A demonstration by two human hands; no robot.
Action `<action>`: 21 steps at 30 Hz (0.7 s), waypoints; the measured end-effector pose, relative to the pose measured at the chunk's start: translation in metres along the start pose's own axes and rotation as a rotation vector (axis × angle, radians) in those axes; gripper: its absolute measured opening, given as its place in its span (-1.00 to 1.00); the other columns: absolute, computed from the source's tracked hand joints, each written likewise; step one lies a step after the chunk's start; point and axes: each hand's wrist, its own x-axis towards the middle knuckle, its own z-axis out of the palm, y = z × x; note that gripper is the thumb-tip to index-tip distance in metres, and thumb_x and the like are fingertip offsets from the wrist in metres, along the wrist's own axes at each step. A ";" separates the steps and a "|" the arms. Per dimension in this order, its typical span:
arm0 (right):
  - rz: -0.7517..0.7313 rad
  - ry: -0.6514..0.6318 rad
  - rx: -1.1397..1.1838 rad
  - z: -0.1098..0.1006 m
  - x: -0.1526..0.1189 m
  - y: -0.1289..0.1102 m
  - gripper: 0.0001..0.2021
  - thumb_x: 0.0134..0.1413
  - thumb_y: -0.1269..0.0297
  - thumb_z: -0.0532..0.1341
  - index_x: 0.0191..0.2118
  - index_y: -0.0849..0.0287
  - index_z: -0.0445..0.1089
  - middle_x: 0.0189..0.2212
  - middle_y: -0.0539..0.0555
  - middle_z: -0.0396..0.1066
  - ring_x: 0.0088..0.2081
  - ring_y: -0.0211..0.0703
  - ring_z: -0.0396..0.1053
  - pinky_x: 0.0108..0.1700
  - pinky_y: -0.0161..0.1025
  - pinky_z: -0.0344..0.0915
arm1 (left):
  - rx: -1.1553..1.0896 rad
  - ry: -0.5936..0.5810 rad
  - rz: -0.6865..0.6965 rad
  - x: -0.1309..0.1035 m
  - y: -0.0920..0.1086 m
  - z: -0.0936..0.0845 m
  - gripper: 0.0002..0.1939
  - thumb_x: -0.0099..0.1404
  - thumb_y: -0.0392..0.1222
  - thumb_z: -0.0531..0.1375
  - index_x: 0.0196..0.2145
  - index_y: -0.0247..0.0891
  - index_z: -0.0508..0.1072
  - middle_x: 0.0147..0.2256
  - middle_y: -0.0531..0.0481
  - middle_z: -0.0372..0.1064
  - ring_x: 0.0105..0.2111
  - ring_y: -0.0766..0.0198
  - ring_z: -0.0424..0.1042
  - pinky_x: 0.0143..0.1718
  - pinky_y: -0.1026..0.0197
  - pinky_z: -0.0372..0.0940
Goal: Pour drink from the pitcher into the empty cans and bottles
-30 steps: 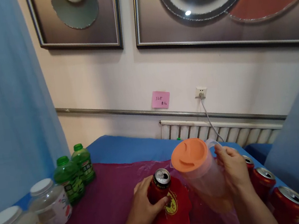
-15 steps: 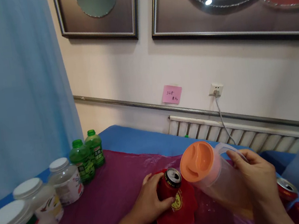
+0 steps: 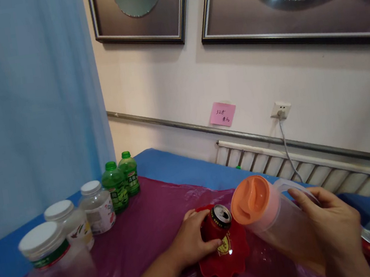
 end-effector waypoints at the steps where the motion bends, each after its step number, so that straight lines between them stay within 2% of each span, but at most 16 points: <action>1: -0.014 -0.008 -0.014 0.000 0.000 0.002 -0.52 -0.23 -0.23 0.40 -0.42 0.16 0.55 -0.53 -0.01 0.43 -0.43 -0.13 0.30 -0.41 -0.25 0.17 | 0.008 0.000 0.002 0.000 0.001 0.000 -0.28 -0.04 -0.11 0.45 0.13 -0.12 0.49 0.09 -0.12 0.52 0.09 -0.16 0.42 0.27 -0.15 0.08; 12: 0.023 -0.079 -0.021 -0.002 0.001 0.010 -0.50 -0.22 -0.24 0.42 -0.40 0.15 0.54 -0.52 -0.03 0.40 -0.42 -0.14 0.31 -0.45 -0.31 0.19 | 0.081 -0.093 -0.003 0.001 0.000 0.001 -0.31 -0.01 -0.05 0.46 0.11 -0.05 0.47 0.08 -0.06 0.52 0.10 -0.12 0.42 0.30 -0.15 0.02; 21: 0.053 -0.037 0.000 0.000 -0.002 0.002 -0.51 -0.29 -0.20 0.44 -0.40 0.15 0.55 -0.53 -0.05 0.41 -0.44 -0.17 0.31 -0.45 -0.32 0.20 | 0.067 -0.103 -0.002 0.000 0.000 0.002 -0.37 0.01 -0.07 0.45 0.07 -0.04 0.47 0.03 -0.01 0.54 0.05 -0.08 0.46 0.32 -0.15 -0.03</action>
